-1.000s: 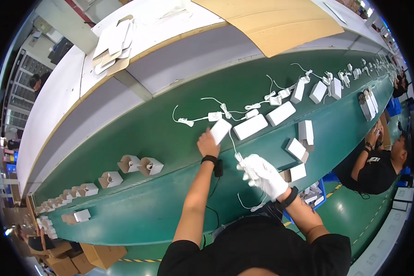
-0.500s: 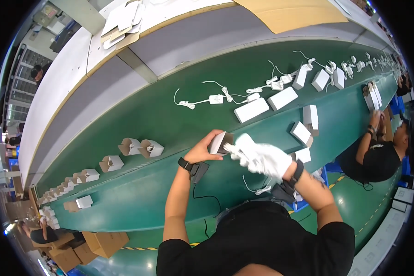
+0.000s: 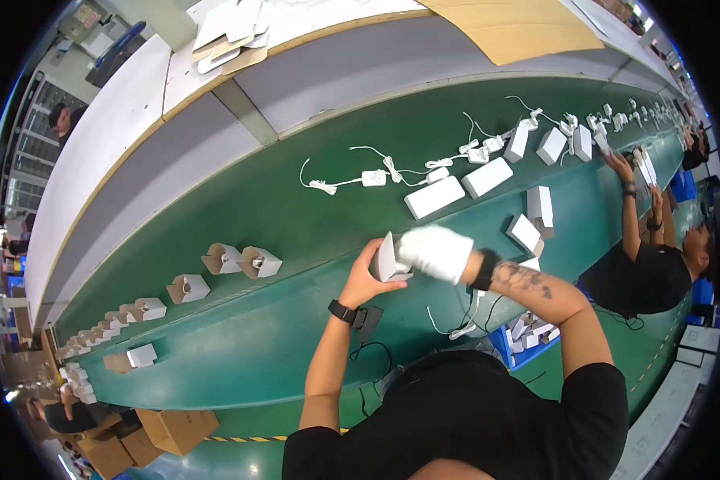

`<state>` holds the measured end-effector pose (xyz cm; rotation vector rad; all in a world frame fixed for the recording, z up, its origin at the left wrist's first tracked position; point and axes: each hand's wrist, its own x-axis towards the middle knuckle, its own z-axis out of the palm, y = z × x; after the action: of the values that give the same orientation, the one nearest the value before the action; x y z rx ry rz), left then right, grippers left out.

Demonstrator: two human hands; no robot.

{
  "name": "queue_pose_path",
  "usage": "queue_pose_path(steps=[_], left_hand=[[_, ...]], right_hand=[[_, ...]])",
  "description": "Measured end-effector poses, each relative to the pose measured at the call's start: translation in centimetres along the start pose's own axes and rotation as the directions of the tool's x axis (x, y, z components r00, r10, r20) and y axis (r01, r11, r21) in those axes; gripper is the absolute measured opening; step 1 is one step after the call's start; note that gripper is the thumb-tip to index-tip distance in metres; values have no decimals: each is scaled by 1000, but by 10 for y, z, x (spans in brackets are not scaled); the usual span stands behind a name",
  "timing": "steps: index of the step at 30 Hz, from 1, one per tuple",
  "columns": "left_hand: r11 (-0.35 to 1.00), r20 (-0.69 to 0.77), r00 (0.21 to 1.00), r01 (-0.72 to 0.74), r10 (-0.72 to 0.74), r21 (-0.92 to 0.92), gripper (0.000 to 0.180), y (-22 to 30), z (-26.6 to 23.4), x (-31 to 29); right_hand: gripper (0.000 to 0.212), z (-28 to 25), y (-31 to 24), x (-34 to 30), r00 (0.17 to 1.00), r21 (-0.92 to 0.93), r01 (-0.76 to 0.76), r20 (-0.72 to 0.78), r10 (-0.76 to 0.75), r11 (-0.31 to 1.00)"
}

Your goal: The person packages power adapters by hand, picking up an adapter and a cardboard box, inserting the adapter into the box, and placing the filled box onto the conveyor belt. This process is repeated for multiple adapters and boxes.

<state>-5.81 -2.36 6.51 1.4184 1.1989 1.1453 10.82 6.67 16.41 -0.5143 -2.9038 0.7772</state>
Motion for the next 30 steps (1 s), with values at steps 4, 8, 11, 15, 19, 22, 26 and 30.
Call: queue_pose_path(steps=[4, 8, 11, 15, 19, 22, 26, 30], left_hand=[[953, -116, 986, -85, 123, 289, 72, -27, -16, 3], [988, -465, 885, 103, -36, 119, 71, -89, -73, -27], [990, -596, 797, 140, -98, 25, 82, -103, -112, -46], [843, -630, 747, 189, 210, 504, 85, -70, -80, -18], [971, -837, 534, 237, -116, 17, 69, -34, -40, -74], [322, -149, 839, 32, -523, -946, 60, -24, 2, -55], [-306, 113, 771, -110, -627, -946, 53, -8, 34, -12], [-606, 83, 996, 80, 23, -792, 50, -58, 48, -5]], right_hand=[[15, 66, -6, 23, 989, -398, -68, 92, 113, 915], [14, 68, 44, 82, 862, -181, -137, -507, 27, 974], [17, 98, 107, 134, 727, -295, -391, -679, 97, 872], [23, 155, 213, 136, 842, -521, -539, -312, 441, 661], [17, 87, 87, 140, 894, -279, -442, -211, 395, 852], [18, 33, 35, 82, 888, 145, -208, -386, 249, 967], [25, 4, -3, -3, 901, 275, 46, -427, 79, 960], [17, 27, -15, -50, 961, -69, -174, -231, 154, 982]])
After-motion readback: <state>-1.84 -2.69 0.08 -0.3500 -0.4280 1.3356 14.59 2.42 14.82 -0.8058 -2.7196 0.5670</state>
